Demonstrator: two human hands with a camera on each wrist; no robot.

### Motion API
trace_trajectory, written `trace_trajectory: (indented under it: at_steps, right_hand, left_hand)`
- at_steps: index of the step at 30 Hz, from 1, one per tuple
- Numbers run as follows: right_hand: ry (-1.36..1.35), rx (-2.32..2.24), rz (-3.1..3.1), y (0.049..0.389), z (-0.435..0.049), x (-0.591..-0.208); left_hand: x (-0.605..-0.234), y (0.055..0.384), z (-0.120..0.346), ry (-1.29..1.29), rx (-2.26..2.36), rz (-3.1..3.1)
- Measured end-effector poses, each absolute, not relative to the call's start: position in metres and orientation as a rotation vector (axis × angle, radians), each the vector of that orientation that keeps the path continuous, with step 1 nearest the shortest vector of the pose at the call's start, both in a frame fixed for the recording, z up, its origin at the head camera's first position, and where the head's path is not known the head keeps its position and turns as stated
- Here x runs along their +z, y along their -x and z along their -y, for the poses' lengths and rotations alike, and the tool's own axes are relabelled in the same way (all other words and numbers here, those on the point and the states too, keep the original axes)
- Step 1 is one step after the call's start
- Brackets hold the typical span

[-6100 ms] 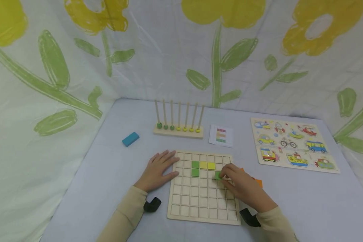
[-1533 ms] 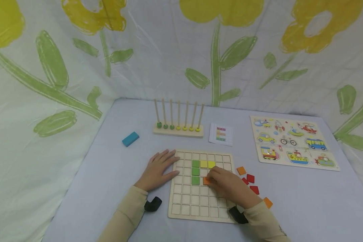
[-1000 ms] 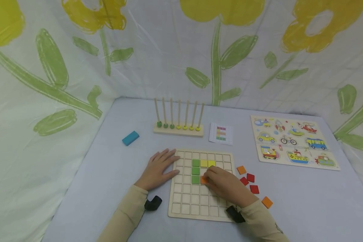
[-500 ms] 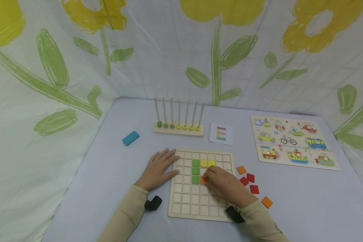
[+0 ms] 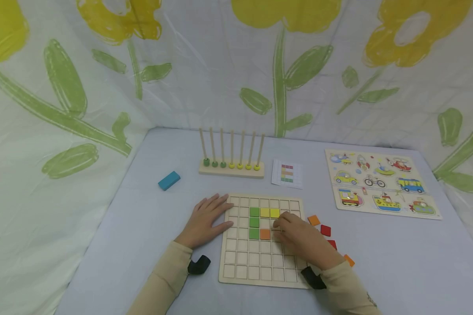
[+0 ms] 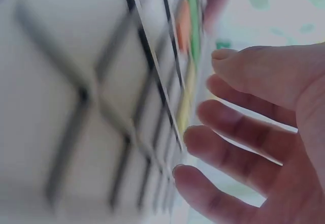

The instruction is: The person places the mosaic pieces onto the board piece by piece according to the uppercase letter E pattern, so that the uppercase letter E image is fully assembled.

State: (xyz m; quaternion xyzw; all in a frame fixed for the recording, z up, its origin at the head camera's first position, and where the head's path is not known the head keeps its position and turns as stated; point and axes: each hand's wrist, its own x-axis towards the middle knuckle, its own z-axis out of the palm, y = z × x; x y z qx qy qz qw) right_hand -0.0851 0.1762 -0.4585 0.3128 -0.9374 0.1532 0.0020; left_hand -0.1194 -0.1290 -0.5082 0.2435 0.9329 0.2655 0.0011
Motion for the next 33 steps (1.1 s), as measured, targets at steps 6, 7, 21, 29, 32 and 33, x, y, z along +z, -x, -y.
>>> trace_trajectory:
  at_steps: [6, 7, 21, 29, 32, 33]
  right_hand:
    - [-0.713, 0.478, 3.052, 0.089, -0.219, -0.448]
    - [-0.663, 0.482, 3.078, 0.090, -0.225, -0.447]
    - [-0.433, 0.509, 3.227, 0.100, -0.255, -0.461]
    - [-0.468, 0.455, 3.171, 0.101, -0.256, -0.462]
    - [-0.476, 0.427, 3.155, 0.099, -0.257, -0.462]
    - [-0.478, 0.423, 3.151, 0.099, -0.257, -0.462]
  left_hand:
    - [-0.509, 0.120, 0.129, -0.773, 0.845, -2.925]
    - [-0.509, 0.120, 0.129, -0.776, 0.845, -2.925]
    - [-0.509, 0.119, 0.129, -0.790, 0.883, -2.931]
    - [-0.510, 0.119, 0.129, -0.785, 0.873, -2.943]
    - [-0.510, 0.119, 0.130, -0.774, 0.860, -2.931]
    - [-0.510, 0.119, 0.130, -0.769, 0.855, -2.926]
